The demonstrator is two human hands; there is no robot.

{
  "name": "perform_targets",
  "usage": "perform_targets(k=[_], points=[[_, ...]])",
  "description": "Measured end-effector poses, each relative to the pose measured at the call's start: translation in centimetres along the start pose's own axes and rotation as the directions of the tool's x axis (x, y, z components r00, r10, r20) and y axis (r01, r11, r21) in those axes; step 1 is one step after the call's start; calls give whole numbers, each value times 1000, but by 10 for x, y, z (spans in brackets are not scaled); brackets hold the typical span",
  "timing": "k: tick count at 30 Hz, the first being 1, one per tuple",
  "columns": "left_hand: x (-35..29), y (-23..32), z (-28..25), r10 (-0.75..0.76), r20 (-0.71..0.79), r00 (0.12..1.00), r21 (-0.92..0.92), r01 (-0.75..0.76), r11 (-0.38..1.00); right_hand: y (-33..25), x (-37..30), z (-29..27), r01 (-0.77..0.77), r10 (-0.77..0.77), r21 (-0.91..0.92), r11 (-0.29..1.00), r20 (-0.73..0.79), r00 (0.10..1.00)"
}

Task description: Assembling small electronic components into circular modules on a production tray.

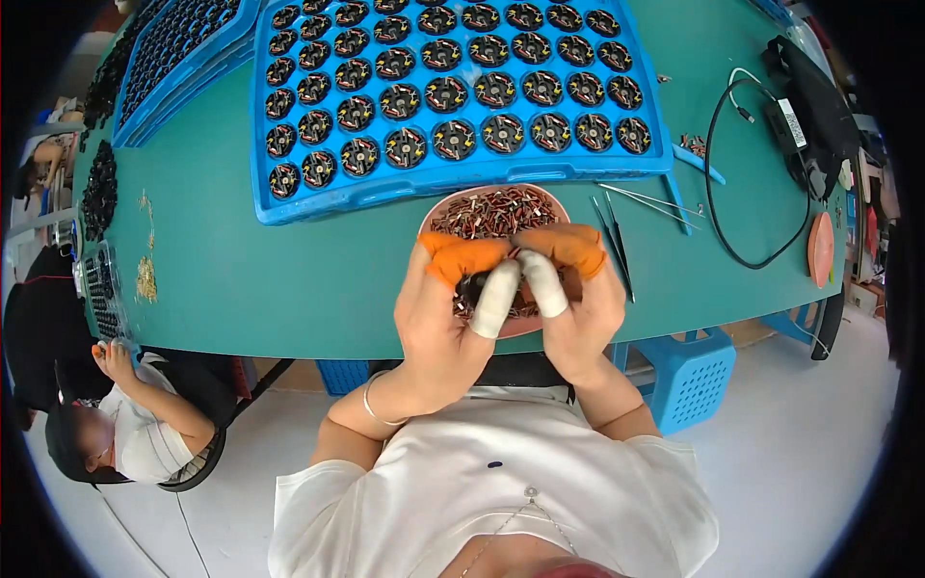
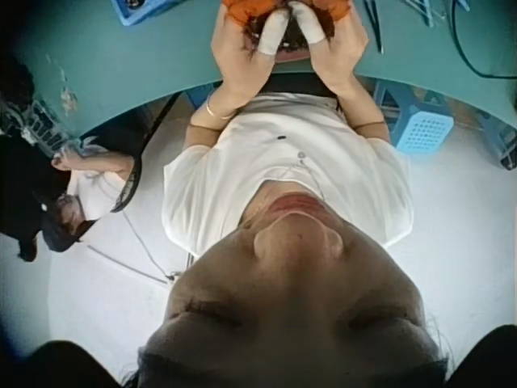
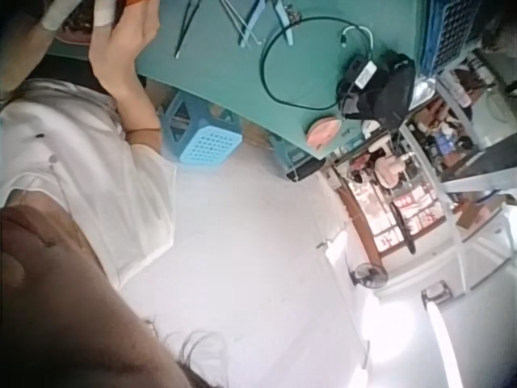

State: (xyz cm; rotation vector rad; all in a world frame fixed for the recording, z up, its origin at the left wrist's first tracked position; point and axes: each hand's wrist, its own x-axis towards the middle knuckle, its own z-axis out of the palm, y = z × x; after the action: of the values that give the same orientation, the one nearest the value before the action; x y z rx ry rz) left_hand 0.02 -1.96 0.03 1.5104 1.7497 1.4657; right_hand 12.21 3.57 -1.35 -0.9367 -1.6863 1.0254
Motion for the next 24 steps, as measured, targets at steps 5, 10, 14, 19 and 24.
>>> perform_targets(k=[5, 10, 14, 19, 24], points=[[-3, -10, -3, -172, 259, 951, -550, 291, 783, -1, 10, -7, -288, 325, 397, 871, -27, 945], [-6, -14, -6, -120, 206, 971, -310, 180, 934, -2, 3, -16, -330, 301, 294, 897, 140, 943], [-5, -10, -2, -275, 189, 943, -561, 334, 758, 0, 4, -15, -320, 296, 267, 909, 130, 946], [-5, -14, -6, -255, 182, 950, -509, 313, 802, -1, 4, -18, -341, 301, 310, 888, 169, 939], [-5, -11, -8, -199, 178, 964, -399, 255, 881, -1, 5, -16, -264, 223, 188, 946, 215, 951]])
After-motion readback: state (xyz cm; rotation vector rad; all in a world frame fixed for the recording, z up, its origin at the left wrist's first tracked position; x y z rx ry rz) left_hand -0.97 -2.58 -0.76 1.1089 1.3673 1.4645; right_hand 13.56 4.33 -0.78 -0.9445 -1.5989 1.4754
